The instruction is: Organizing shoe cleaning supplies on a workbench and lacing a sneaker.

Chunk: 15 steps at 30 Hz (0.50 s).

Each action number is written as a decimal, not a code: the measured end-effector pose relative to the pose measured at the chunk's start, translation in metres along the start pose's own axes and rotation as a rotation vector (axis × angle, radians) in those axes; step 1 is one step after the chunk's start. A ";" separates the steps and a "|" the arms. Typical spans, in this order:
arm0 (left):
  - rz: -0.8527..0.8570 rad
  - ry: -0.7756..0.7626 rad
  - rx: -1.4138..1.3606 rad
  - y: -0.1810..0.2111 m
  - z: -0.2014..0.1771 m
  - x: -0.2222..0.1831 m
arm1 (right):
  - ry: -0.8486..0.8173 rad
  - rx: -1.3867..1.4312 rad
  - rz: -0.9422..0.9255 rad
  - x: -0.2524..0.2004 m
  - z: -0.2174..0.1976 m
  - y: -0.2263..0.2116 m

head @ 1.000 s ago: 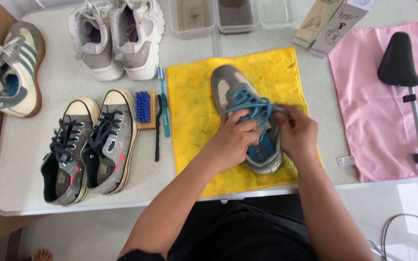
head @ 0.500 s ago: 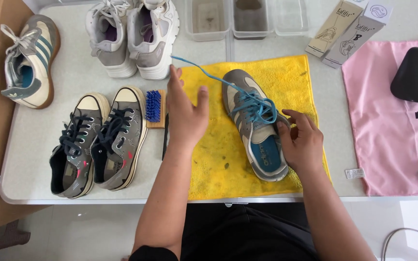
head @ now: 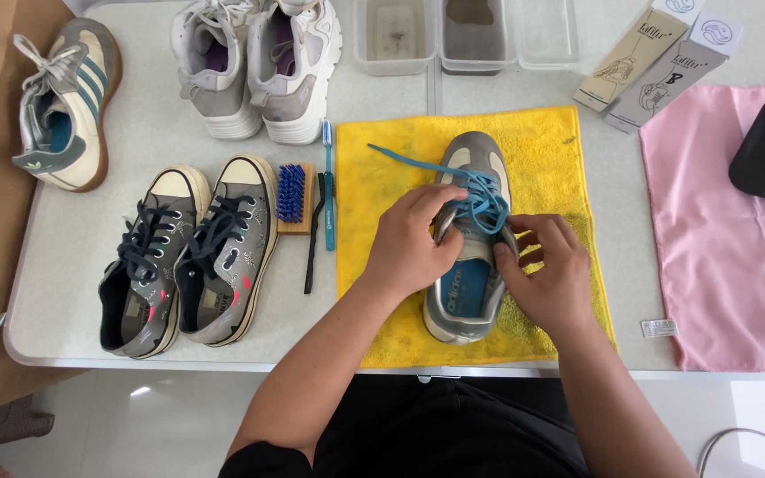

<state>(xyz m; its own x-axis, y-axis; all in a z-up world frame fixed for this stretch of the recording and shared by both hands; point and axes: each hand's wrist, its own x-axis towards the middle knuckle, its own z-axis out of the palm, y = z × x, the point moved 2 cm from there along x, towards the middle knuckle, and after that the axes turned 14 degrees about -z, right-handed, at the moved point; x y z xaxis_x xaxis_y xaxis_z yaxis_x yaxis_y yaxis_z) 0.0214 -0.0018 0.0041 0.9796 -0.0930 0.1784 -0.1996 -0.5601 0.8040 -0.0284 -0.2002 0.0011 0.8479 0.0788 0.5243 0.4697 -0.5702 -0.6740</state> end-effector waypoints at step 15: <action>0.043 0.005 -0.365 -0.013 -0.001 -0.002 | -0.251 -0.219 -0.029 0.042 0.005 -0.031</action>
<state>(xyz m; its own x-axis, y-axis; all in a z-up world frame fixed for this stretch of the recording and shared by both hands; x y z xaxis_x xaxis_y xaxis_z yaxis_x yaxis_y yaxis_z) 0.0225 0.0068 -0.0065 0.9702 -0.1054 0.2184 -0.2372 -0.2246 0.9452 -0.0060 -0.1749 0.0409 0.8818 0.2812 0.3785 0.4536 -0.7251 -0.5182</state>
